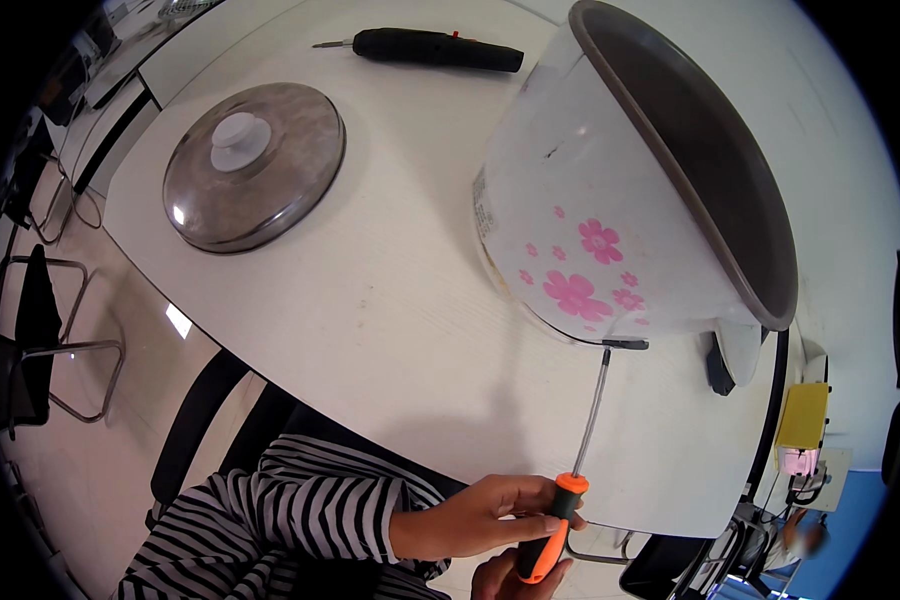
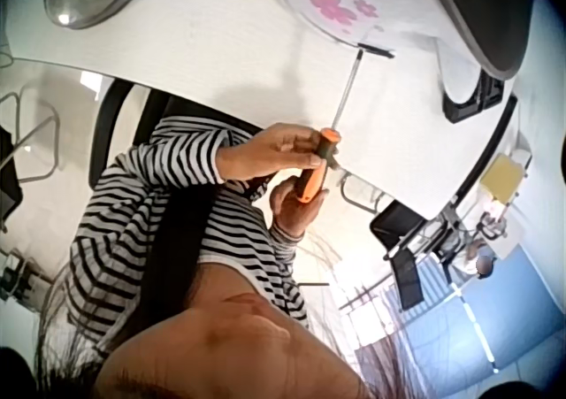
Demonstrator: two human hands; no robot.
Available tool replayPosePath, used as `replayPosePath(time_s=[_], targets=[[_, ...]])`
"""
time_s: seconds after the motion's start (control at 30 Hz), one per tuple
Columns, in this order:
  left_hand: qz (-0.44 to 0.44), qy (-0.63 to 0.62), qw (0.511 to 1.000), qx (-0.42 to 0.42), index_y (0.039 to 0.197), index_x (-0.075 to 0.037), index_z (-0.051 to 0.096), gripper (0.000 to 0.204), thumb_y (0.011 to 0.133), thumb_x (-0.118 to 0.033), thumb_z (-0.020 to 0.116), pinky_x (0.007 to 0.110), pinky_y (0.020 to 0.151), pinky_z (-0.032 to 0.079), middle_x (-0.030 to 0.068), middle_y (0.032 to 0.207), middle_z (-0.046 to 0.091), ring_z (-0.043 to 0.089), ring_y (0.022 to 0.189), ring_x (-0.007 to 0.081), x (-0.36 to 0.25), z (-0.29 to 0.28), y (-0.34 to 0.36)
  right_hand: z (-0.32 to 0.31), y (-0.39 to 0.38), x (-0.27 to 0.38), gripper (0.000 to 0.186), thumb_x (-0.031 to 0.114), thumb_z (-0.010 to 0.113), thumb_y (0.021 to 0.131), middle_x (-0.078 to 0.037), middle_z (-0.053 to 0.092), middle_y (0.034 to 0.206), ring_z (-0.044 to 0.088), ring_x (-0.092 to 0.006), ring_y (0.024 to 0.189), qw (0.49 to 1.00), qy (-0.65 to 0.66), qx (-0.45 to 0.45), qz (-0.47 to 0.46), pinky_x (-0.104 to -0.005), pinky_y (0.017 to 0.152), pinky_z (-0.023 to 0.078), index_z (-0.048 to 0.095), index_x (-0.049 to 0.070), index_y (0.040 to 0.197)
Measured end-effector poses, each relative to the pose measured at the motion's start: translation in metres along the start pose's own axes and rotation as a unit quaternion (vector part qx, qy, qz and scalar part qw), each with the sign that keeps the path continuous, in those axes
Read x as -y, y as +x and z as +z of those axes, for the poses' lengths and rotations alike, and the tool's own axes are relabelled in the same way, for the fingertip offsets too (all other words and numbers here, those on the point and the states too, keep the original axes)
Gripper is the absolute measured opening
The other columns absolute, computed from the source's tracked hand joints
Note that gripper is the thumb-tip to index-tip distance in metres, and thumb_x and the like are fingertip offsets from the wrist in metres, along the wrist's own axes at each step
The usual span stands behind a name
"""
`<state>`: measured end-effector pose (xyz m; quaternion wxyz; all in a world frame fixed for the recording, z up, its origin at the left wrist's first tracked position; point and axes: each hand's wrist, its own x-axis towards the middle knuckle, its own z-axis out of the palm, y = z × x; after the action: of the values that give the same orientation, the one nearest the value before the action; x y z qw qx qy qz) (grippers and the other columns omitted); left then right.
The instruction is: The person disassembles a rice cooker by removing the lid and inner pot, then uses a screwdriver to remove screws from the base. They detach a small black component with wires, inspect it, and reattach it to the cooker base, securing it with screws.
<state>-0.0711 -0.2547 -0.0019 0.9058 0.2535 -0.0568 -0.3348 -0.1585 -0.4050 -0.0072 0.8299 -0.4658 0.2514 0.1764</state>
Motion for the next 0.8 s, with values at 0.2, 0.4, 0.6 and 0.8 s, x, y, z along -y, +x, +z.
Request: replayPosePath(time_s=[0.2, 0.4, 0.6, 0.8], targets=[[0.012, -0.025, 0.998, -0.061, 0.106, 0.000, 0.043, 0.033, 0.079, -0.013, 0.054, 0.024, 0.075, 0.044, 0.0076, 0.099, 0.053, 0.050, 0.092, 0.0131, 0.003, 0.008, 0.006, 0.039, 0.010, 0.022, 0.055, 0.028, 0.054, 0.078, -0.017, 0.051, 0.088, 0.050, -0.0196, 0.060, 0.538, -0.664, -0.134, -0.502, -0.0263, 0.052, 0.042, 0.031, -0.007, 0.114], [-0.052, -0.023, 0.996, -0.072, 0.107, 0.001, 0.042, 0.032, 0.082, -0.017, 0.049, 0.027, 0.085, 0.038, 0.0098, 0.101, 0.053, 0.048, 0.096, 0.0149, -0.006, 0.013, 0.005, 0.042, 0.012, 0.013, 0.058, 0.041, 0.039, 0.083, -0.011, 0.052, 0.065, 0.041, -0.0121, 0.040, 0.917, -0.273, -0.020, -0.290, -0.0200, 0.036, 0.032, 0.031, -0.005, 0.117], [0.007, -0.044, 0.998, -0.049, 0.116, 0.000, 0.038, 0.036, 0.084, -0.014, 0.045, 0.029, 0.089, 0.035, 0.0094, 0.107, 0.050, 0.047, 0.098, 0.0153, 0.004, 0.003, 0.001, 0.034, 0.017, 0.014, 0.059, 0.049, 0.030, 0.083, -0.004, 0.042, 0.046, 0.035, -0.0101, 0.031, 0.974, 0.161, 0.157, -0.007, -0.0192, 0.030, 0.031, 0.035, 0.000, 0.117], [-0.010, -0.068, 0.995, -0.076, 0.102, -0.001, 0.047, 0.025, 0.080, -0.012, 0.053, 0.028, 0.083, 0.038, 0.0062, 0.097, 0.053, 0.049, 0.092, 0.0129, 0.001, 0.008, 0.004, 0.039, 0.022, 0.015, 0.061, 0.046, 0.040, 0.081, -0.014, 0.052, 0.074, 0.049, -0.0164, 0.054, 0.712, -0.503, -0.114, -0.477, -0.0241, 0.045, 0.041, 0.035, -0.007, 0.111]])
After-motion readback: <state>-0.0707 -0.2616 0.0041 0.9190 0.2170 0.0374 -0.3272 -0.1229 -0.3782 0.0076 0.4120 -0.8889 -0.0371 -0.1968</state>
